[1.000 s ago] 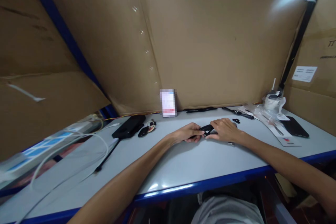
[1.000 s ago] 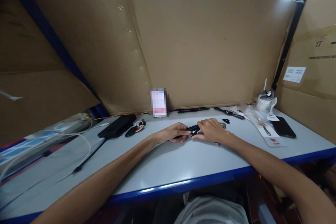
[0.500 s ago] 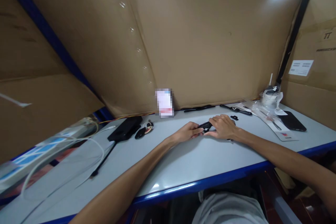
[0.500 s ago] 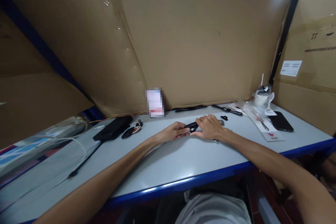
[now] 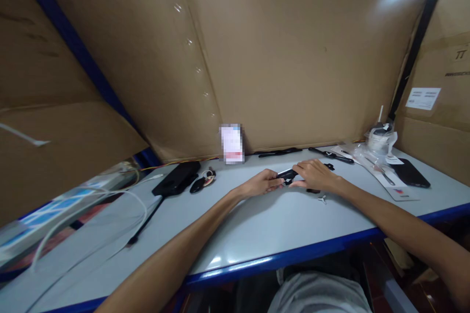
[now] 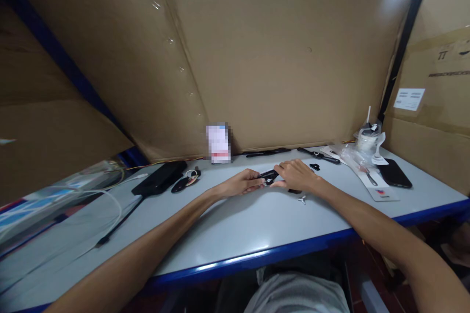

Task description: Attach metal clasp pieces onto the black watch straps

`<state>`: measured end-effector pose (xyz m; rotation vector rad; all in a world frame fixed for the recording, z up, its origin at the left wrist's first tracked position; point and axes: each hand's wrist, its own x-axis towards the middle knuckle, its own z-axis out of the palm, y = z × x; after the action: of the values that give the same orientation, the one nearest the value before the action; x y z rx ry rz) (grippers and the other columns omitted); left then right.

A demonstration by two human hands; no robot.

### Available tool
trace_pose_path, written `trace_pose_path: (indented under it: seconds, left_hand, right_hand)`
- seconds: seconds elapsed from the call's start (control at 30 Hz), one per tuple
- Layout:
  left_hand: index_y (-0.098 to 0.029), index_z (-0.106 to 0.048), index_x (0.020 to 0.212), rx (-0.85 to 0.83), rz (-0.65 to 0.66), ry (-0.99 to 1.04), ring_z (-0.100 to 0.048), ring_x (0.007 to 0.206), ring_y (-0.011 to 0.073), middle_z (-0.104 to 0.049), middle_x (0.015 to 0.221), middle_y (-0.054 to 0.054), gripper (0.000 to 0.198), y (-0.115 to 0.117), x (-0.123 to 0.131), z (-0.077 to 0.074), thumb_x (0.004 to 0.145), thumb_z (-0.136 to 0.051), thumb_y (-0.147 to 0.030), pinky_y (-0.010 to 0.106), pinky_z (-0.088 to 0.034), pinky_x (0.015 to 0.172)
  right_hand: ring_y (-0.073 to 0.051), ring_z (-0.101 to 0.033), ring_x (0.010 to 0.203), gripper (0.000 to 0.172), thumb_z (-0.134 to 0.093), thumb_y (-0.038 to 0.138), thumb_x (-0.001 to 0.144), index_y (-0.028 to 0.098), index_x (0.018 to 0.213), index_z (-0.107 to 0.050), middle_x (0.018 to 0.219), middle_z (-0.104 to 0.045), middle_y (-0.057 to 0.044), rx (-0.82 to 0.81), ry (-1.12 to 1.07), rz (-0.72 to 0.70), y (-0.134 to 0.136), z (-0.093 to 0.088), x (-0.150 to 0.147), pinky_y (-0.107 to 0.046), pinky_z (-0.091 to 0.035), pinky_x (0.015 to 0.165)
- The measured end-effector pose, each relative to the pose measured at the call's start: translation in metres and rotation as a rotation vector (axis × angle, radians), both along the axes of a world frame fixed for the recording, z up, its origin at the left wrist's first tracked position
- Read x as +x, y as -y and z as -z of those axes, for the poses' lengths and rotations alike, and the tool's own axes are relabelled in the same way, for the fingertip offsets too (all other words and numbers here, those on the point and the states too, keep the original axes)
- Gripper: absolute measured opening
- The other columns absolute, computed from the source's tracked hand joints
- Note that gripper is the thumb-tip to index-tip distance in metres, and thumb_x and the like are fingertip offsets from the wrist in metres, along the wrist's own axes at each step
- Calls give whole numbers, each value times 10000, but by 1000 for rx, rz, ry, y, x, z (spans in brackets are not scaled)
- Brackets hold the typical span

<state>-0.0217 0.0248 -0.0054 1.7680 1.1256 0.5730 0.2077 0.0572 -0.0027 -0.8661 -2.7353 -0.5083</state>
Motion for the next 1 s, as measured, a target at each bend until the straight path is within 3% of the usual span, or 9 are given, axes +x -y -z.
trace_pose_path:
  seconds: [0.13, 0.33, 0.5, 0.7, 1.0]
  left_hand:
    - [-129, -654, 762, 37, 17, -39, -317, 460, 74, -432, 532, -49, 561, 0, -2, 1, 765, -617, -689, 222, -219, 444]
    - [-129, -660, 787, 10, 13, -1, -288, 436, 70, -407, 528, -59, 550, -2, -2, 4, 764, -629, -678, 231, -200, 434]
    - [-140, -641, 770, 11, 24, -21, -323, 459, 78, -434, 547, -47, 495, -2, -3, 0, 774, -648, -635, 228, -223, 449]
    - [-155, -600, 714, -17, 79, -47, -326, 469, 79, -438, 555, -42, 455, -5, -8, -2, 771, -675, -600, 230, -225, 459]
    - [-150, -601, 725, 13, 130, -106, -335, 518, 91, -437, 577, -41, 423, -4, -7, -6, 797, -640, -565, 238, -245, 505]
  right_hand:
    - [-248, -662, 815, 539, -404, 613, 980, 121, 1068, -607, 955, -718, -141, 23, 77, 17, -1, 2, 5, -288, -355, 641]
    - [-257, -656, 824, 531, -410, 616, 978, 130, 1069, -606, 971, -717, -141, 56, 49, -7, 0, 2, 5, -302, -368, 636]
    - [-243, -669, 821, 503, -437, 599, 976, 134, 1060, -612, 966, -727, -125, -6, 81, -26, -5, -1, 7, -290, -353, 620]
    - [-191, -664, 767, 355, -411, 433, 1043, 148, 1081, -619, 947, -729, -93, -92, 43, -67, -2, 0, 14, -270, -332, 619]
    - [-174, -639, 692, 316, -425, 424, 1040, 166, 1032, -607, 886, -735, -86, -182, 48, -37, 0, 4, 12, -264, -285, 584]
